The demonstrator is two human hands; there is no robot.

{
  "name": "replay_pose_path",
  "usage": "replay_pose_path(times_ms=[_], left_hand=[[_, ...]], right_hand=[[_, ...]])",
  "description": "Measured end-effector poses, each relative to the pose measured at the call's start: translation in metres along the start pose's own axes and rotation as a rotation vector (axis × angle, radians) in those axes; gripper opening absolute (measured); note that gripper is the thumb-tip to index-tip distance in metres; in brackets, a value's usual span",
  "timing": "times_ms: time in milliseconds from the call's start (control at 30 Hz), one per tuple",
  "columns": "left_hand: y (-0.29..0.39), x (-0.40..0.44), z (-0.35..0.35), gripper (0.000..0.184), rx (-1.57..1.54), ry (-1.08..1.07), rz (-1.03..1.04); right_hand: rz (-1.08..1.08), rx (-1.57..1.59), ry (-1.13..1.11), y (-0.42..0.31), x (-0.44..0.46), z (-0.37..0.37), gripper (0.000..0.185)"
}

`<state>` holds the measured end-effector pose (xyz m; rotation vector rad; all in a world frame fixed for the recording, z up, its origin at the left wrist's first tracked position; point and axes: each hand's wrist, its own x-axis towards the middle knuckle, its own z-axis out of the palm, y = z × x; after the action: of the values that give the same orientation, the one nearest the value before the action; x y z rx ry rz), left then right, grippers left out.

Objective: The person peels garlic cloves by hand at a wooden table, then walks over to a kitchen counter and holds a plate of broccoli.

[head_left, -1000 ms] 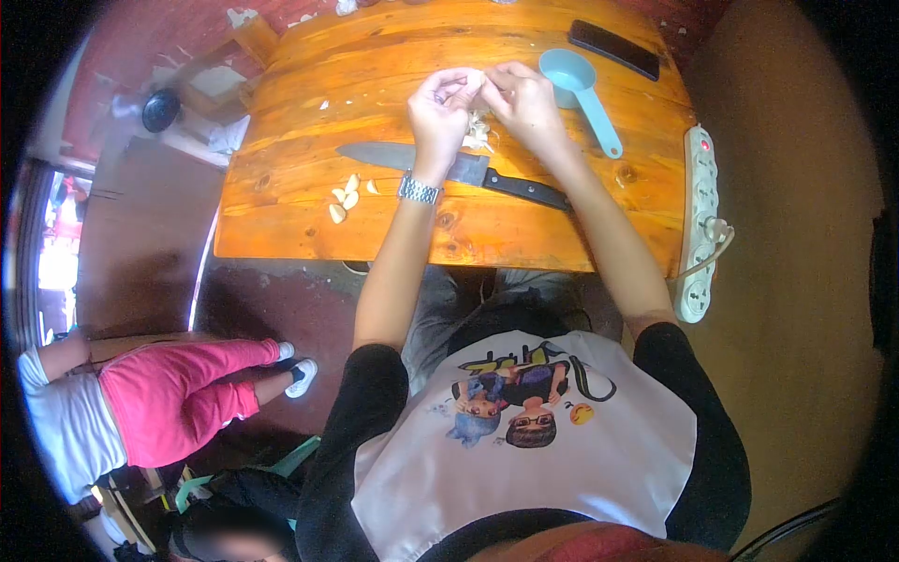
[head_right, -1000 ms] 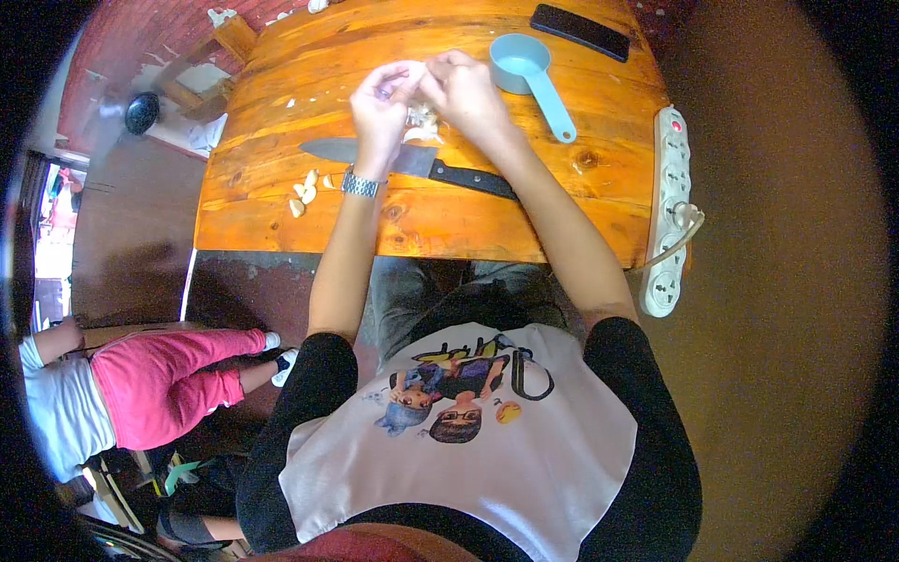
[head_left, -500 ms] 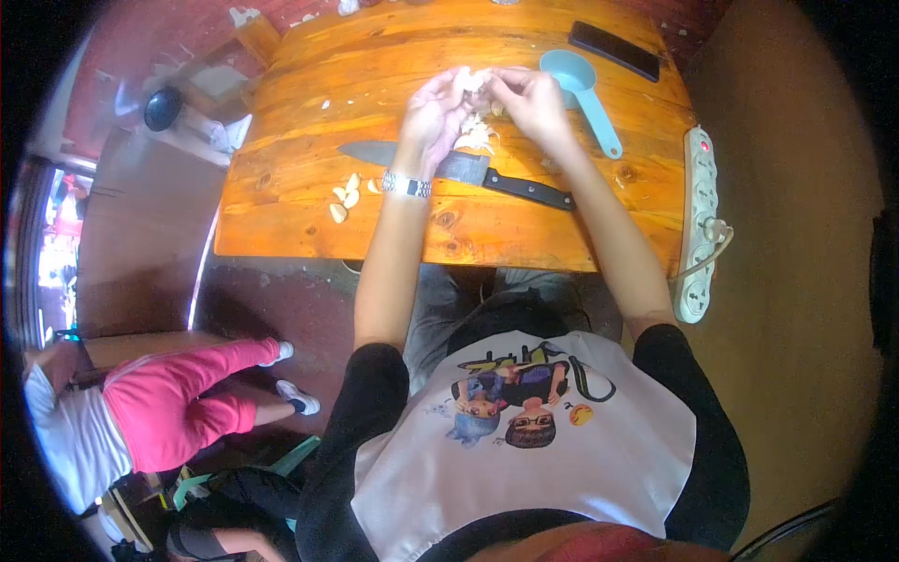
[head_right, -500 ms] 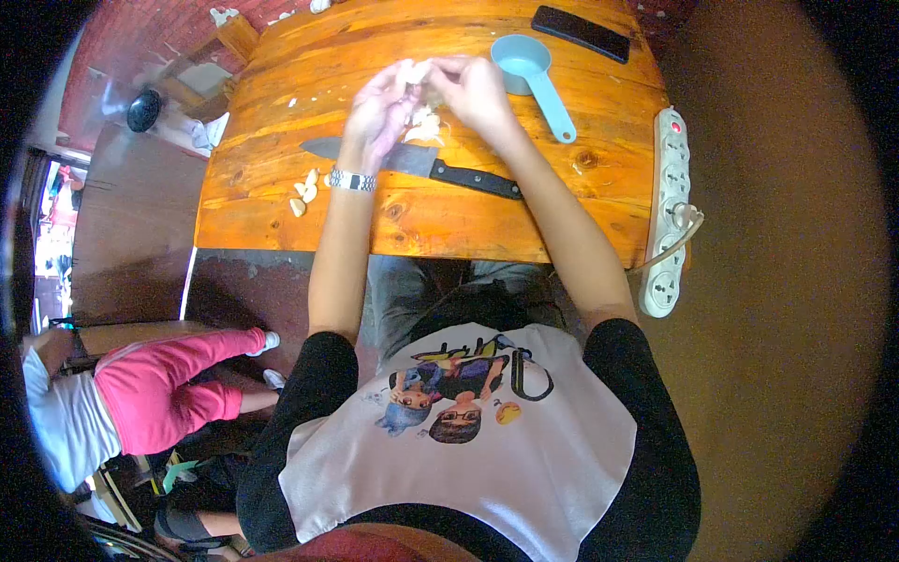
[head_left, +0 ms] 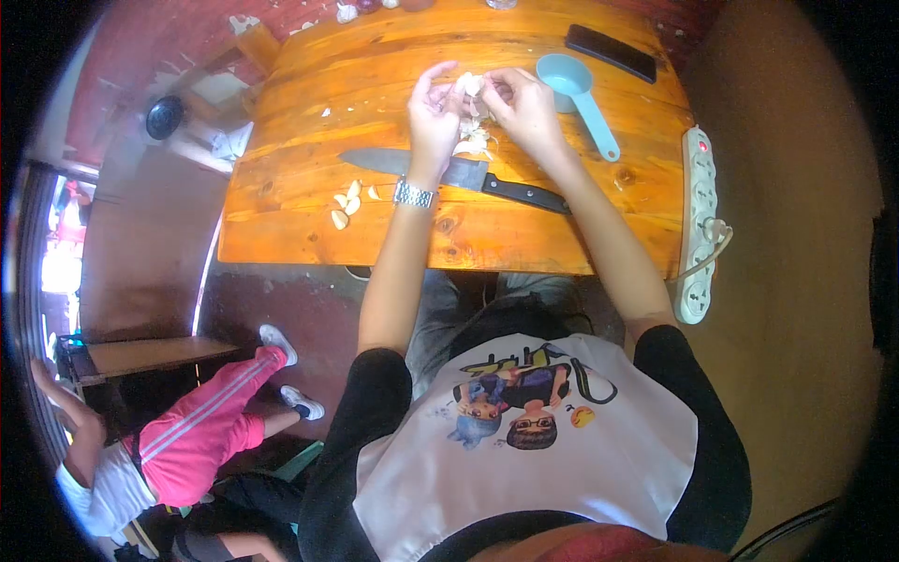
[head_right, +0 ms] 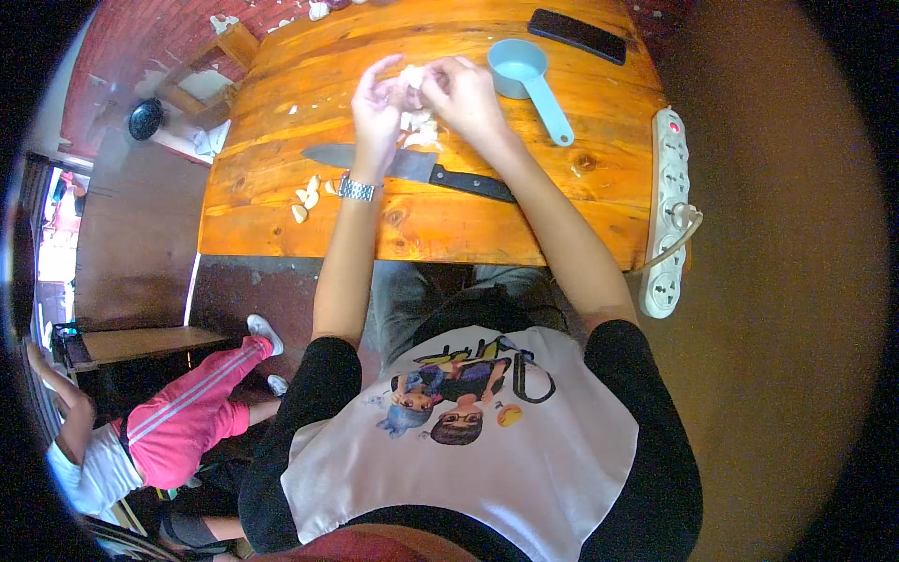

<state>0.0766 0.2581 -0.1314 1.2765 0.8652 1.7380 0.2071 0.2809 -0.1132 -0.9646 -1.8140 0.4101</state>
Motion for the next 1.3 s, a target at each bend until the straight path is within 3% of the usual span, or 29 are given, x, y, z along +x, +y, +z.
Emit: replay_pose_path(times_ms=[233, 433, 533, 733, 833, 1133, 1233, 1300], left_hand=[[0.004, 0.001, 0.002, 0.017, 0.051, 0.024, 0.033], [-0.011, 0.008, -0.012, 0.021, -0.318, 0.067, -0.022], [-0.008, 0.008, -0.011, 0.022, -0.3, 0.106, -0.018], [-0.007, 0.005, -0.002, 0.021, -0.293, 0.129, 0.007], [-0.012, 0.005, -0.005, 0.021, -0.253, 0.115, 0.039], [-0.016, 0.004, -0.003, 0.014, 0.099, 0.117, 0.238], [-0.019, 0.005, -0.004, 0.017, 0.092, 0.103, 0.249], [-0.016, 0.003, -0.003, 0.016, 0.023, 0.113, 0.128]], right_hand=[[-0.095, -0.017, 0.027, 0.006, 0.0, 0.008, 0.024], [0.051, -0.005, 0.022, 0.001, 0.0, 0.01, 0.026], [0.148, 0.177, 0.03, 0.004, 0.002, 0.011, 0.026], [0.143, 0.275, -0.109, -0.005, -0.002, 0.011, 0.027], [0.01, 0.02, -0.086, -0.002, 0.0, 0.009, 0.023], [-0.132, -0.114, -0.146, -0.001, -0.002, 0.003, 0.02], [-0.093, -0.124, -0.182, -0.003, -0.003, 0.003, 0.023], [-0.12, -0.116, -0.136, -0.005, -0.004, 0.005, 0.02]])
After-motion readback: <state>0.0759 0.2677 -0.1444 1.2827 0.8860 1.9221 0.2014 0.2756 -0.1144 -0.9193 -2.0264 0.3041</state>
